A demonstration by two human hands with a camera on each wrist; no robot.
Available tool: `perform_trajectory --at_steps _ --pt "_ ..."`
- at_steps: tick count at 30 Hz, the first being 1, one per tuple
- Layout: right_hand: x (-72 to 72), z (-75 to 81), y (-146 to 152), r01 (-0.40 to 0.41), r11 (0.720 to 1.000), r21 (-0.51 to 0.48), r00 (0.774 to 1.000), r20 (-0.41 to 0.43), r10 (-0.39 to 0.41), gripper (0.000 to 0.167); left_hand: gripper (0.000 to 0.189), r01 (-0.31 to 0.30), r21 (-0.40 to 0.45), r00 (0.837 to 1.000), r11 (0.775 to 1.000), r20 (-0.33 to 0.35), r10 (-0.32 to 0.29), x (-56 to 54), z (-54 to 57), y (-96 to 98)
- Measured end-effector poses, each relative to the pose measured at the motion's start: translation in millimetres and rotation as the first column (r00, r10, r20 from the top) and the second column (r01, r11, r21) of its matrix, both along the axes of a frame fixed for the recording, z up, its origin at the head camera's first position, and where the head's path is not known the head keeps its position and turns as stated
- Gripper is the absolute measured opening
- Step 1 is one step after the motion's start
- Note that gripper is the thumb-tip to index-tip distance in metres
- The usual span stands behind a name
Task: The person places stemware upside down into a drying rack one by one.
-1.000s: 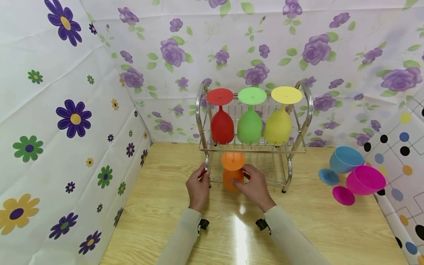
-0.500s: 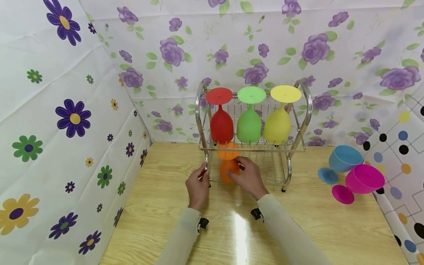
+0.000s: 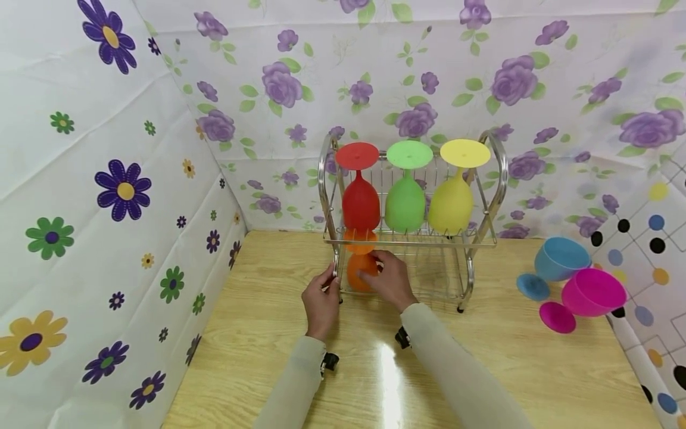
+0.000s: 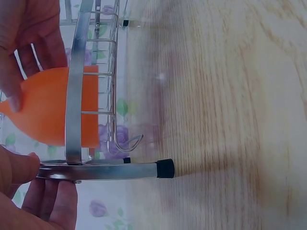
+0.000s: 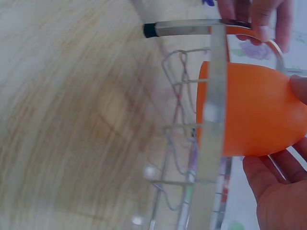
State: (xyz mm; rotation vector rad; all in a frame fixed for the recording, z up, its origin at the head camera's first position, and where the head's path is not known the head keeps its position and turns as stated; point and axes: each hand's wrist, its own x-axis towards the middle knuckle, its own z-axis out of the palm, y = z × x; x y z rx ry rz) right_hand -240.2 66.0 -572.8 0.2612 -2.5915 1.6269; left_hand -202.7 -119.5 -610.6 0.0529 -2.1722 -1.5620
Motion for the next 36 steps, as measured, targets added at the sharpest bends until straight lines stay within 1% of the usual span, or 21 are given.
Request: perform_trajectory --at_steps 4,9,13,21,25,30,36 --pt "1.2 -5.3 -2 0.003 1.000 0.020 1.000 0.025 -0.003 0.051 0.045 0.009 0.017 1.000 1.000 0.002 -0.009 -0.2 -0.2 0.4" --pt "1.0 -7.6 -5 -0.006 1.000 0.017 1.000 0.020 0.006 0.055 0.045 0.010 0.019 1.000 1.000 0.018 -0.011 0.5 1.7 -0.5" --pt "0.0 -8.5 -7 -0.006 0.999 0.037 1.000 0.025 0.005 0.057 0.045 0.012 0.019 1.000 1.000 0.026 -0.013 1.3 2.6 -1.0" --pt "-2.1 -12.2 -4 -0.028 0.999 0.043 0.999 0.034 0.026 0.057 0.046 0.009 0.003 1.000 1.000 0.011 -0.009 1.8 1.8 -1.0" --pt "-0.3 -12.5 2 -0.028 0.999 0.025 0.998 0.060 0.026 0.063 0.047 0.016 0.012 1.000 1.000 0.014 -0.016 2.0 -0.2 0.1" --pt "4.5 -8.6 12 -0.027 0.999 -0.036 0.997 0.071 0.029 0.071 0.048 0.023 0.026 1.000 0.999 0.008 -0.023 1.8 -1.9 0.1" --pt "12.5 -1.6 25 -0.001 0.998 -0.064 0.996 0.092 0.006 0.069 0.047 0.015 0.015 1.000 1.000 0.013 -0.015 0.7 -1.5 -0.7"
